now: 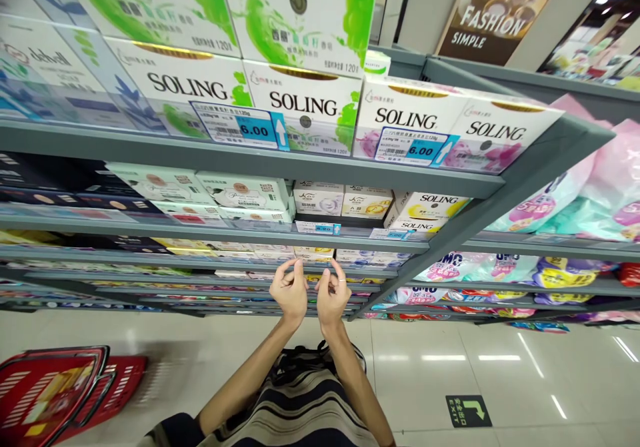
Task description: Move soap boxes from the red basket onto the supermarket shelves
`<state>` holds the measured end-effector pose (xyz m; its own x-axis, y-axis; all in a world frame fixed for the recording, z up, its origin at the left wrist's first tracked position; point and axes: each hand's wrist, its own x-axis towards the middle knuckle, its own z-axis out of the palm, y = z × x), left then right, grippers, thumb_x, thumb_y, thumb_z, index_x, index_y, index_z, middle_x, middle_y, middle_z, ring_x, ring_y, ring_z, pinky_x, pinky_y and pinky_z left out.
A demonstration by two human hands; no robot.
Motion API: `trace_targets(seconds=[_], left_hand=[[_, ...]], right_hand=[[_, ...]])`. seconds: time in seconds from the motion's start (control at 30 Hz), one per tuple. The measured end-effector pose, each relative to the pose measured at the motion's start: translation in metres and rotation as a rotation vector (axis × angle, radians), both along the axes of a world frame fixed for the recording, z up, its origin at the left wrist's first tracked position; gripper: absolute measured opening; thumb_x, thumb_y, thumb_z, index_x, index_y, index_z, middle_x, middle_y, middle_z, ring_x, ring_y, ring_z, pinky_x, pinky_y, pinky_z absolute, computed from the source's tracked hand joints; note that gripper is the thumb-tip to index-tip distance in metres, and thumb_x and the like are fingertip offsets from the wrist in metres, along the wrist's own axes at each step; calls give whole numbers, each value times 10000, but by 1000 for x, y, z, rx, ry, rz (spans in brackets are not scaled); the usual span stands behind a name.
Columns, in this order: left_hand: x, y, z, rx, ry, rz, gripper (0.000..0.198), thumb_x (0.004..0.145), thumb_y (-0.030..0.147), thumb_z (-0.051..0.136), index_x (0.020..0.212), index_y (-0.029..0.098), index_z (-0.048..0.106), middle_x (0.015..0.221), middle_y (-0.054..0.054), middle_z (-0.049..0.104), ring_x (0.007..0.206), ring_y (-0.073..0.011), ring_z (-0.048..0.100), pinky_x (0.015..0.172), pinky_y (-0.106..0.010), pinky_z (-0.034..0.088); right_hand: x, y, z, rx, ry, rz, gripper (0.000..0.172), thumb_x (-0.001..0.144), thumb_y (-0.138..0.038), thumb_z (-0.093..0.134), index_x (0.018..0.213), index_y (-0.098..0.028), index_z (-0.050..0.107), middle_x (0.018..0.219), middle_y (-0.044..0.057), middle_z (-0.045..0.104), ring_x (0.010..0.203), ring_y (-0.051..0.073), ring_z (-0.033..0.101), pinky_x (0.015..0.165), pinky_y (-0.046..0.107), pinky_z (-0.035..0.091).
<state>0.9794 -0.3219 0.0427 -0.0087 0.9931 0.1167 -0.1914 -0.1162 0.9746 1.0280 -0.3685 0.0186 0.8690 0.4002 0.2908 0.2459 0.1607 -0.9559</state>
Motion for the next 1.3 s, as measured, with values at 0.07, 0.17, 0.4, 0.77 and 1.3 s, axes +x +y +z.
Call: trace_targets(seconds=[0.07, 0.17, 0.4, 0.77, 1.3], left_hand=[[-3, 2, 0, -7, 3, 8, 353, 900, 477, 675, 1048, 157, 700, 424, 79, 540, 372, -79, 453, 446, -190, 403], [-6, 4, -2, -21, 26, 4, 406, 906, 483, 662, 1118, 142, 723, 409, 88, 504, 365, -72, 413, 437, -190, 385], [-6, 0, -6, -2, 78, -46, 524, 917, 485, 637, 1303, 136, 695, 399, 105, 429, 377, -73, 355, 433, -205, 358], [-3, -4, -7, -34, 17, -123, 607, 925, 516, 619, 1387, 125, 582, 416, 85, 556, 361, -86, 458, 464, -187, 426], [-9, -3, -16, 48, 120, -134, 588, 957, 478, 580, 1418, 111, 575, 424, 80, 558, 385, -93, 471, 503, -208, 443]], right_hand=[[0, 1, 0, 0, 6, 2, 421, 987, -423, 575, 1286, -130, 612, 535, -59, 620, 467, 113, 576, 515, 228, 494], [3, 4, 1, -5, 28, -29, 388, 974, -428, 600, 1221, -131, 643, 523, -58, 614, 460, 114, 574, 497, 222, 472], [8, 9, 6, -2, -8, -87, 377, 954, -460, 625, 1128, -129, 677, 499, -55, 603, 433, 109, 541, 490, 231, 470], [9, 7, 2, 7, -3, -86, 360, 979, -429, 594, 1153, -127, 682, 512, -51, 615, 430, 104, 542, 470, 218, 449], [10, 6, -1, 15, -14, -54, 352, 997, -389, 569, 1205, -121, 663, 510, -61, 598, 435, 97, 535, 483, 210, 447]])
